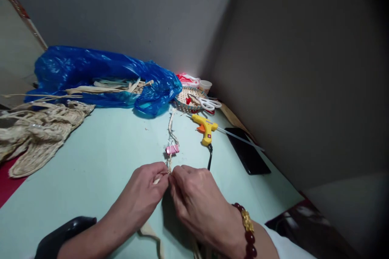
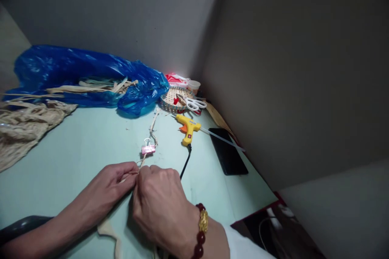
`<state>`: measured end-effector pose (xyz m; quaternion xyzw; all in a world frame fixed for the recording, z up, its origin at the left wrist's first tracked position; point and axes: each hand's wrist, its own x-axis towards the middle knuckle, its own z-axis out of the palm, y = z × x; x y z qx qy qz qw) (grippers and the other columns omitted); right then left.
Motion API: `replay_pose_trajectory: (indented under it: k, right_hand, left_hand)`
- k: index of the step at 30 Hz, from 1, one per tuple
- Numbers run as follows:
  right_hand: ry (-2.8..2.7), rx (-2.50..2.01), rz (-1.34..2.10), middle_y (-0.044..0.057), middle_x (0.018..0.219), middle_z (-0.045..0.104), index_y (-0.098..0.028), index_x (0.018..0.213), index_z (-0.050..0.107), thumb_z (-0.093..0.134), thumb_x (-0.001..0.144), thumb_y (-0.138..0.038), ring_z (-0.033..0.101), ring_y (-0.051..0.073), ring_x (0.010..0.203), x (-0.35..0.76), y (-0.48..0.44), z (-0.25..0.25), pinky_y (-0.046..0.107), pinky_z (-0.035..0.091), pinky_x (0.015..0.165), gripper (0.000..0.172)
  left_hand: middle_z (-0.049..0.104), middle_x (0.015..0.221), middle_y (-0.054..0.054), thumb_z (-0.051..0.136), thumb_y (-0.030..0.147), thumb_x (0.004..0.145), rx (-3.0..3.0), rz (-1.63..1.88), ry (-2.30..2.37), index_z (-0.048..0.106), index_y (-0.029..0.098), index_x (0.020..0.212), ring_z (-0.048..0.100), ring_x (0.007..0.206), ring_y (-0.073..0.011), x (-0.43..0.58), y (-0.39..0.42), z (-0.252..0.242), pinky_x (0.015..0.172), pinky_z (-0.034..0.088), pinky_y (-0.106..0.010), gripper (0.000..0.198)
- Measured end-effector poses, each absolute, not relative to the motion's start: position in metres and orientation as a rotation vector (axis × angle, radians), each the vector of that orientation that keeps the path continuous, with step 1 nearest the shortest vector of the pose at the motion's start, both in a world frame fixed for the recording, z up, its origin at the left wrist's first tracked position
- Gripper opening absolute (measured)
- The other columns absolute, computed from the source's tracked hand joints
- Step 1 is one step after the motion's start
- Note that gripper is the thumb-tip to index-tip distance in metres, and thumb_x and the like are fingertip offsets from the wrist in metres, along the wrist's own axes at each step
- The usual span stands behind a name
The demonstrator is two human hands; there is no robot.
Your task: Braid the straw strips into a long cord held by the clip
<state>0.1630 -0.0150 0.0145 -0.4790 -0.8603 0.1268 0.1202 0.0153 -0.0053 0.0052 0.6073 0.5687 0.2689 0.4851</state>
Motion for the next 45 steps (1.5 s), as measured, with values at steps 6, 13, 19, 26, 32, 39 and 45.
replay_pose_trajectory:
  k: [6, 13, 19, 26, 32, 39, 45]
  right_hand:
    - [-2.632, -1.476, -0.029, 0.007, 0.072, 0.058, -0.014, 0.085, 0.054, 0.050, 0.075, -0.011, 0.054, 0.022, 0.058, 0.145, -0.031, 0.006, 0.031, 0.030, 0.049, 0.011]
    - [-2.598, -1.210, -0.450, 0.009, 0.068, 0.054, -0.009, 0.095, 0.053, 0.043, 0.081, -0.001, 0.051, 0.019, 0.059, 0.140, -0.042, -0.011, 0.026, 0.034, 0.043, 0.020]
    - [-2.502, -0.992, -0.441, 0.007, 0.064, 0.054, -0.012, 0.084, 0.057, 0.042, 0.089, -0.011, 0.048, 0.018, 0.055, 0.141, -0.052, -0.023, 0.029, 0.035, 0.045, 0.016]
    - [-2.101, -1.254, 0.623, 0.006, 0.091, 0.064, -0.017, 0.097, 0.062, 0.044, 0.095, -0.027, 0.058, 0.017, 0.083, 0.180, -0.028, 0.022, 0.028, 0.043, 0.073, 0.020]
    - [-1.745, -1.043, 1.844, -0.003, 0.062, 0.050, -0.015, 0.084, 0.056, 0.049, 0.093, -0.039, 0.048, 0.009, 0.054, 0.180, 0.011, 0.019, 0.021, 0.039, 0.055, 0.026]
    - [-1.955, -1.102, 1.541, -0.004, 0.063, 0.046, -0.013, 0.075, 0.062, 0.053, 0.090, -0.029, 0.038, 0.008, 0.060, 0.180, 0.017, 0.008, 0.020, 0.029, 0.054, 0.023]
    - [-1.970, -1.222, 1.329, -0.004, 0.061, 0.049, -0.014, 0.076, 0.063, 0.052, 0.090, -0.028, 0.039, 0.008, 0.057, 0.176, 0.007, 0.006, 0.020, 0.029, 0.054, 0.023]
  left_hand:
    - [0.038, 0.056, 0.008, 0.051, 0.030, 0.078, 1.287, 0.684, 1.218, 0.048, 0.019, 0.062, 0.031, 0.052, -0.0098, 0.010, -0.005, 0.000, 0.049, 0.025, -0.022, 0.020]
    - [0.025, 0.047, 0.012, 0.050, 0.040, 0.084, 1.085, 0.652, 1.122, 0.049, 0.020, 0.070, 0.015, 0.043, -0.0079, 0.006, -0.006, -0.003, 0.041, 0.011, -0.022, 0.024]
    - [0.037, 0.058, 0.008, 0.055, 0.037, 0.082, 1.211, 0.683, 1.081, 0.050, 0.017, 0.068, 0.030, 0.055, -0.0092, 0.003, -0.005, -0.002, 0.051, 0.025, -0.021, 0.025]
    - [0.030, 0.055, 0.010, 0.059, 0.040, 0.081, 1.144, 0.644, 1.086, 0.046, 0.019, 0.070, 0.022, 0.050, -0.0079, -0.004, -0.006, 0.000, 0.046, 0.016, -0.021, 0.027]
    - [0.042, 0.062, 0.006, 0.057, 0.033, 0.083, 1.212, 0.623, 1.060, 0.052, 0.018, 0.074, 0.032, 0.056, -0.0097, -0.006, -0.003, -0.001, 0.049, 0.021, -0.021, 0.018]
    - [0.041, 0.065, 0.005, 0.054, 0.035, 0.083, 1.415, 0.549, 1.239, 0.049, 0.020, 0.070, 0.036, 0.061, -0.0122, -0.006, -0.005, 0.003, 0.056, 0.030, -0.022, 0.020]
    - [0.053, 0.061, 0.003, 0.041, 0.038, 0.089, 1.691, 0.387, 1.437, 0.042, 0.024, 0.065, 0.049, 0.059, -0.0167, -0.003, -0.014, 0.005, 0.059, 0.034, -0.028, 0.028]
